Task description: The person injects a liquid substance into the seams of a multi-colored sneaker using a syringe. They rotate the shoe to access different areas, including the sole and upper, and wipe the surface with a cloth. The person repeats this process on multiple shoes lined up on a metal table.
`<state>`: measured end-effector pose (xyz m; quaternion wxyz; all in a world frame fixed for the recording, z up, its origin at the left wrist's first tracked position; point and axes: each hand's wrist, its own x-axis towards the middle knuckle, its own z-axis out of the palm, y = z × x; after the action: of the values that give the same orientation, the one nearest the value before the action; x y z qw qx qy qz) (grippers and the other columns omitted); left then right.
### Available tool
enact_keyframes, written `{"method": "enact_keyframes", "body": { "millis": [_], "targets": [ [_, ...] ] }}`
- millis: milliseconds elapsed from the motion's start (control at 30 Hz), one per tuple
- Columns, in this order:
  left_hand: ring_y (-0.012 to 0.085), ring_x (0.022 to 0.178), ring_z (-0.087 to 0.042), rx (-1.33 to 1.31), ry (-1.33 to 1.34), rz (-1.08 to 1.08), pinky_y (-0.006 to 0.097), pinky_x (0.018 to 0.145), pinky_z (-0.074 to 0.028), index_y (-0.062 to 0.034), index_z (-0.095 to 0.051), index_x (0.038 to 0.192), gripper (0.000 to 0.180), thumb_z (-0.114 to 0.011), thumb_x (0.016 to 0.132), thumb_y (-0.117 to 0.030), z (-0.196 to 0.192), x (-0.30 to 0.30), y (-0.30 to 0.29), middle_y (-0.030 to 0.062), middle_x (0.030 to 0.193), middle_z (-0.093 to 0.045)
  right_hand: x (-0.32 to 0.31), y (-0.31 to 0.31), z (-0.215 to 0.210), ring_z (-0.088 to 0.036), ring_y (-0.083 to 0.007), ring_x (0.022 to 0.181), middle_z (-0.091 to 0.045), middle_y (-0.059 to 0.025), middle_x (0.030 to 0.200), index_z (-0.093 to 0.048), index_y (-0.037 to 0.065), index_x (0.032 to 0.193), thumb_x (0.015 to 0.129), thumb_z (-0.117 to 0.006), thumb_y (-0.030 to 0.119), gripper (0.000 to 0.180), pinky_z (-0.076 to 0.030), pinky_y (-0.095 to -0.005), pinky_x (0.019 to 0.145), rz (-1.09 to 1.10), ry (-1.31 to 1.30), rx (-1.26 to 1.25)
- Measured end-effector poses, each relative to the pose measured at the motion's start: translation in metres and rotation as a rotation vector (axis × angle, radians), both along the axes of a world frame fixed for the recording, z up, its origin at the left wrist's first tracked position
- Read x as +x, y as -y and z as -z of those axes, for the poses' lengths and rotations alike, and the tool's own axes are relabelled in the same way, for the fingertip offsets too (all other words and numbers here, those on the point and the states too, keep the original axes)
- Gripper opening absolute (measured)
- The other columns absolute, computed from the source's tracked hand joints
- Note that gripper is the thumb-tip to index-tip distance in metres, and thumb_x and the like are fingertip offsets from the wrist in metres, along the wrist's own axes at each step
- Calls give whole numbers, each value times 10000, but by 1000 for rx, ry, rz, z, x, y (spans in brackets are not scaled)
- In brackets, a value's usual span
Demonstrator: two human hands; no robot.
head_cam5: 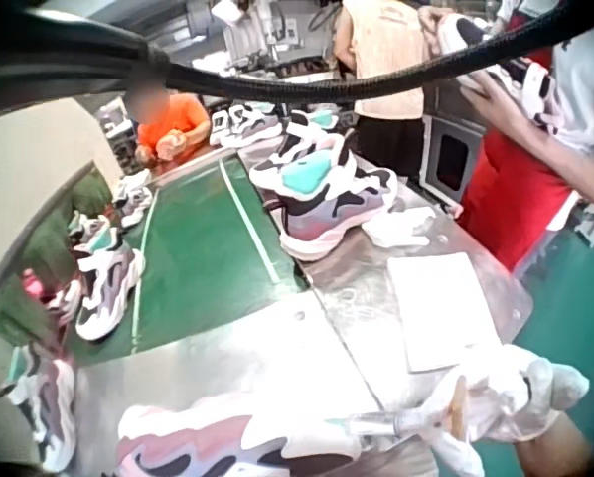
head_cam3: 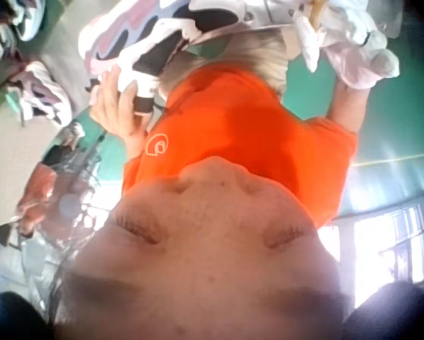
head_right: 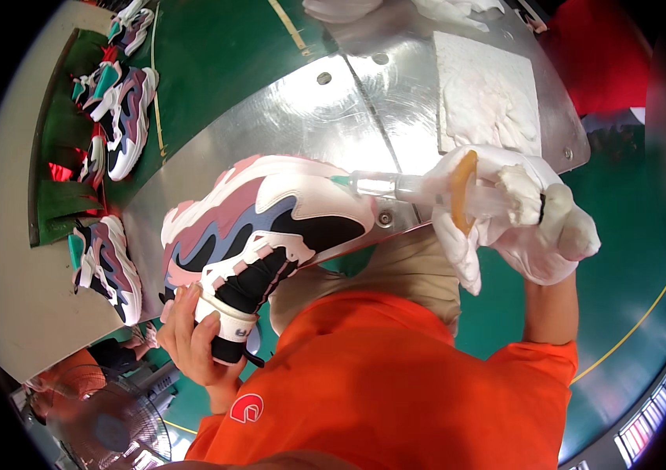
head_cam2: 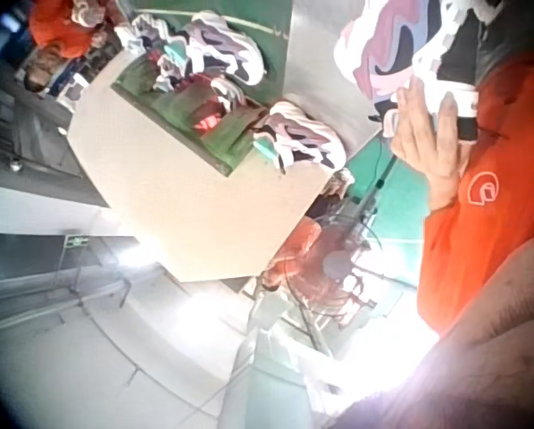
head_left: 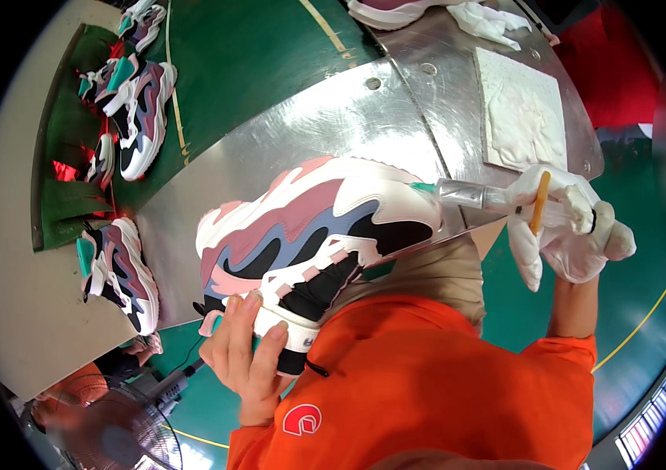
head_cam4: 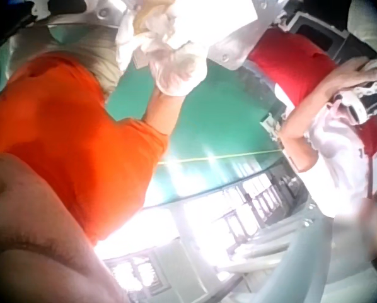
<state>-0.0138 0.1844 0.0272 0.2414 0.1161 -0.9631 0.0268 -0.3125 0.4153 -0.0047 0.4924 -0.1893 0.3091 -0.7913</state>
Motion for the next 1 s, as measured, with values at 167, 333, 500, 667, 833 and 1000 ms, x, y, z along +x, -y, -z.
{"method": "enact_keyframes", "body": {
  "millis": [167,333,500,667,833,1000],
  "targets": [
    [394,1111,-607,-42,21,-2,461,963,-442,-109,-543,1088,547,-876,666,-208,4,0,0,202,1231,-646,13,-7,25,-619,-274,589,-608,-262,1004,-534,-188,1141,654,-778,613,969,-534,-317,472,88,72,-52],
    [386,1119,-603,-47,41,13,459,957,-443,-90,-554,1110,589,-895,652,-235,0,-3,0,211,1223,-648,28,-12,40,-616,-274,597,-605,-259,989,-535,-186,1142,670,-761,611,953,-534,-317,469,160,131,-98],
    [350,1111,-617,-27,0,-39,447,965,-436,-158,-550,1106,500,-853,709,-187,1,-8,-7,157,1240,-650,46,-15,42,-613,-274,605,-603,-256,974,-537,-184,1143,687,-743,609,938,-535,-318,467,221,164,-128],
    [355,1123,-596,-8,-29,-23,451,963,-447,-147,-559,1116,525,-860,687,-170,2,-8,-7,159,1243,-645,64,-20,37,-609,-274,613,-600,-253,960,-538,-183,1144,703,-726,606,923,-535,-318,465,277,172,-142],
    [354,1116,-594,11,-49,12,450,961,-449,-138,-567,1117,517,-851,685,-145,2,-8,-5,157,1239,-647,74,-21,28,-606,-274,621,-598,-251,945,-539,-181,1145,719,-708,604,909,-535,-319,463,301,157,-141],
    [352,1121,-600,11,-24,9,442,975,-422,-135,-576,1105,488,-833,690,-142,1,-5,-4,159,1246,-646,77,-18,9,-605,-270,624,-599,-234,896,-530,-188,1156,741,-682,571,878,-537,-319,467,284,93,-81]
  ]
}}
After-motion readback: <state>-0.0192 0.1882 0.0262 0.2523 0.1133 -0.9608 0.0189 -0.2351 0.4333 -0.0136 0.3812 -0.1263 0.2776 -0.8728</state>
